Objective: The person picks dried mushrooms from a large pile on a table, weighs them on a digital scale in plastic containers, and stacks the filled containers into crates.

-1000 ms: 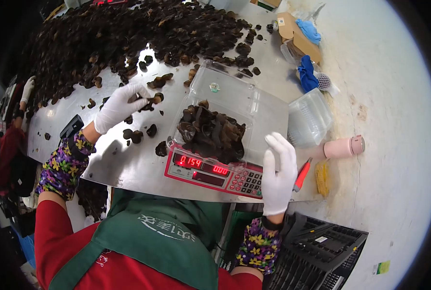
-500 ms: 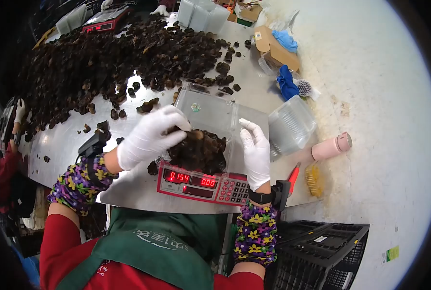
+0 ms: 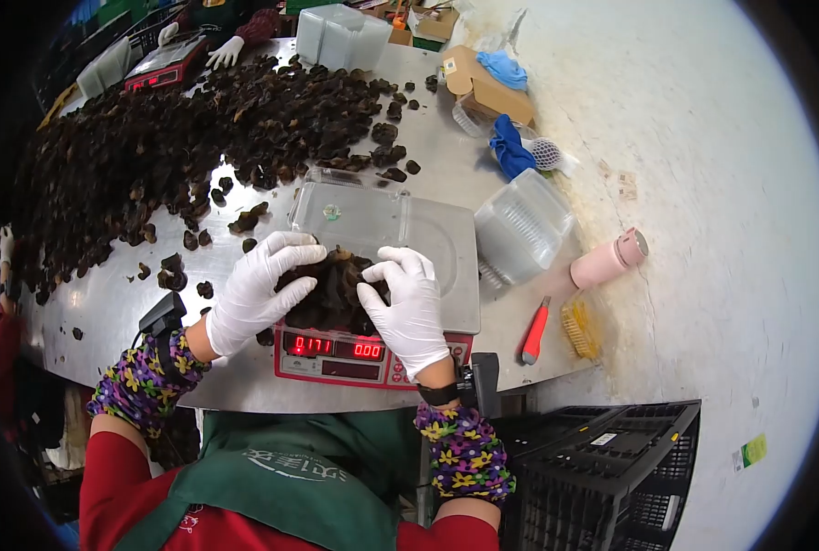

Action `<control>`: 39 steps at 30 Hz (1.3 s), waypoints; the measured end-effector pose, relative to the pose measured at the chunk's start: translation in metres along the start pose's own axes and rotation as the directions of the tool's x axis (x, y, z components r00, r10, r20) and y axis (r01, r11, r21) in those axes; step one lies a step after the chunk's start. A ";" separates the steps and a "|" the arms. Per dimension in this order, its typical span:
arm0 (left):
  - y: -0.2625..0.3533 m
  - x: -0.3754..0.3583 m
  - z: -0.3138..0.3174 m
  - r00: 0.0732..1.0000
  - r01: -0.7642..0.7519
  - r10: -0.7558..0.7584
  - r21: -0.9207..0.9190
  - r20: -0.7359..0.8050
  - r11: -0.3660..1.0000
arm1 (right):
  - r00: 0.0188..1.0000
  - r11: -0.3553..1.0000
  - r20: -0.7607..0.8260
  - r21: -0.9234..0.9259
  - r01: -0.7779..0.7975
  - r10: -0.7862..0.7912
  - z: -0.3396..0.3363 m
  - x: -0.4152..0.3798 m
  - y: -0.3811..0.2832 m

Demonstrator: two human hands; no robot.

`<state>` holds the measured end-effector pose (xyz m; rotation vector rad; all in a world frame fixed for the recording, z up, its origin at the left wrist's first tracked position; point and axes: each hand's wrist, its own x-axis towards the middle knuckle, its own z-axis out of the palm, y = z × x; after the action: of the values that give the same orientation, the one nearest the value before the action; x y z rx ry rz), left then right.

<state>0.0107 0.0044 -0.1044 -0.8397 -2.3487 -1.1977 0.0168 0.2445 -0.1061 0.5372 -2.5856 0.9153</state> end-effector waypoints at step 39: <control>0.032 -0.243 -0.189 0.856 0.363 -0.516 0.740 -0.026 0.565 | 0.996 0.972 -0.012 0.221 -0.085 0.090 -0.048 -0.021 -0.018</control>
<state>0.2252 -0.2179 -0.1149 -0.0641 -2.9474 -0.1884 0.0524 0.2681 -0.0711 0.4709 -2.5206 1.2407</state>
